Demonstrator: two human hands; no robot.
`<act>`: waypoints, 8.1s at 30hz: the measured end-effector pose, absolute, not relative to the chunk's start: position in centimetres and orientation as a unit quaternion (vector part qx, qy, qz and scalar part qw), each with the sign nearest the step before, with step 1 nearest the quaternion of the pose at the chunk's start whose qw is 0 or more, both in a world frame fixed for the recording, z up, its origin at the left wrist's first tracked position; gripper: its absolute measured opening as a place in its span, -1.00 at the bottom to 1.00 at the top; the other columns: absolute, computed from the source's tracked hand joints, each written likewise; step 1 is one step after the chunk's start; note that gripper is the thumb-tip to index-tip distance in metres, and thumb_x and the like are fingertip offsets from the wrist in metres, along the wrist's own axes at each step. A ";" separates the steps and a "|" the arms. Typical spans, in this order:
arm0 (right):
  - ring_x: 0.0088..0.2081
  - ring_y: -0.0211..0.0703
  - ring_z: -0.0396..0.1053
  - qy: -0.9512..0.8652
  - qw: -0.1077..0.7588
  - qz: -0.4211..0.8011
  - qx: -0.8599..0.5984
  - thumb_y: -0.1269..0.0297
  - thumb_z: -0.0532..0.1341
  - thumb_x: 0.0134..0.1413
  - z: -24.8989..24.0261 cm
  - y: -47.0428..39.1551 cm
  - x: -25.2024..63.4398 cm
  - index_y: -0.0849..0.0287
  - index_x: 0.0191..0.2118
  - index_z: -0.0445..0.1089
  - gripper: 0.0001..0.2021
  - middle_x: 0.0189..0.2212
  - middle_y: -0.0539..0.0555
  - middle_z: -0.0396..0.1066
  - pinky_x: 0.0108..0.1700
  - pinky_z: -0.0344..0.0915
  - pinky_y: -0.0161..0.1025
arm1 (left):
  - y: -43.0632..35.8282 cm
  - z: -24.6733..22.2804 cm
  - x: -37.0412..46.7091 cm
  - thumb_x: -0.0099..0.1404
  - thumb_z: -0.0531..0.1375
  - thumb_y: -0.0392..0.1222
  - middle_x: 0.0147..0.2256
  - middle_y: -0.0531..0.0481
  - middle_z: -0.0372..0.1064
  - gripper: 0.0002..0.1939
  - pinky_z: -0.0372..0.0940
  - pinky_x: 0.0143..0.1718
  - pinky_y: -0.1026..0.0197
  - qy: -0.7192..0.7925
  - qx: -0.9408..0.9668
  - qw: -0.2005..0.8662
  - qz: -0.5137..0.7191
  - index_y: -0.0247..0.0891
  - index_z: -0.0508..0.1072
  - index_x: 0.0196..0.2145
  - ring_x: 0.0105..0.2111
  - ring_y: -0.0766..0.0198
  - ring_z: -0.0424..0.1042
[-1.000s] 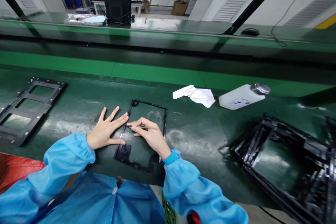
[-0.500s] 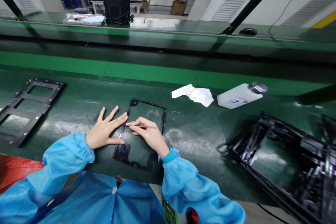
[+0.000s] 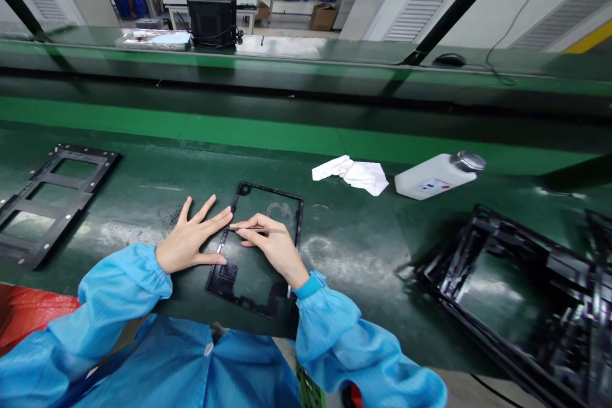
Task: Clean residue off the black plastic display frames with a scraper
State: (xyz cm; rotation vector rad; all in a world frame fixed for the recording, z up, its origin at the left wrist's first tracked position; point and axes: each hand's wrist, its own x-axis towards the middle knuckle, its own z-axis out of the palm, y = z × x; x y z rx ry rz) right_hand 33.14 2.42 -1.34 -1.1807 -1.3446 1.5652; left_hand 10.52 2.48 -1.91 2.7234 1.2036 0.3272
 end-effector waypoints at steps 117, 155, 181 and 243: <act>-0.14 -0.03 0.48 -0.515 0.432 0.589 -0.448 0.04 0.34 -0.02 -2.0 2.7 33.0 0.15 -0.34 0.42 -0.72 -0.18 0.11 0.53 -0.27 0.55 -0.14 | 3.2 -1.6 12.4 0.45 -0.08 -0.27 -0.24 -0.09 0.34 -0.82 0.22 -0.15 0.14 0.362 0.886 0.064 0.283 -0.23 0.24 -0.30 -0.19 0.22 0.31; -0.11 -0.01 0.48 -0.466 0.453 0.630 -0.425 0.14 0.34 0.04 -1.4 2.6 33.5 0.18 -0.31 0.41 -0.78 -0.16 0.16 0.53 -0.09 0.47 -0.06 | 1.4 -2.5 14.0 0.34 0.06 -0.28 0.34 -0.29 -0.16 -0.57 -0.09 0.23 -0.25 0.513 0.803 0.153 0.262 -0.30 0.23 0.16 0.37 -0.04 -0.46; -0.55 -0.39 -0.08 -0.324 0.682 0.470 -0.457 0.16 0.29 0.05 0.5 3.6 39.8 0.20 -0.21 0.53 -0.75 -0.39 0.03 0.20 -0.66 -0.14 -0.40 | 2.3 -1.1 13.7 0.29 0.20 -0.13 -0.05 -0.15 0.41 -0.56 0.21 -0.31 0.28 0.421 0.442 0.537 0.582 -0.20 0.30 0.10 -0.32 0.34 0.37; -0.66 -0.38 -0.05 -0.473 0.523 0.534 -0.467 -0.09 0.15 0.15 -0.5 2.7 36.3 0.27 -0.14 0.52 -0.51 -0.50 0.17 0.51 -0.61 -0.17 -0.29 | 3.9 0.2 10.5 0.20 0.22 0.15 -0.50 0.05 0.34 -0.52 0.04 -0.67 0.41 0.497 0.535 0.536 0.424 -0.32 0.45 -0.12 -0.61 0.43 0.23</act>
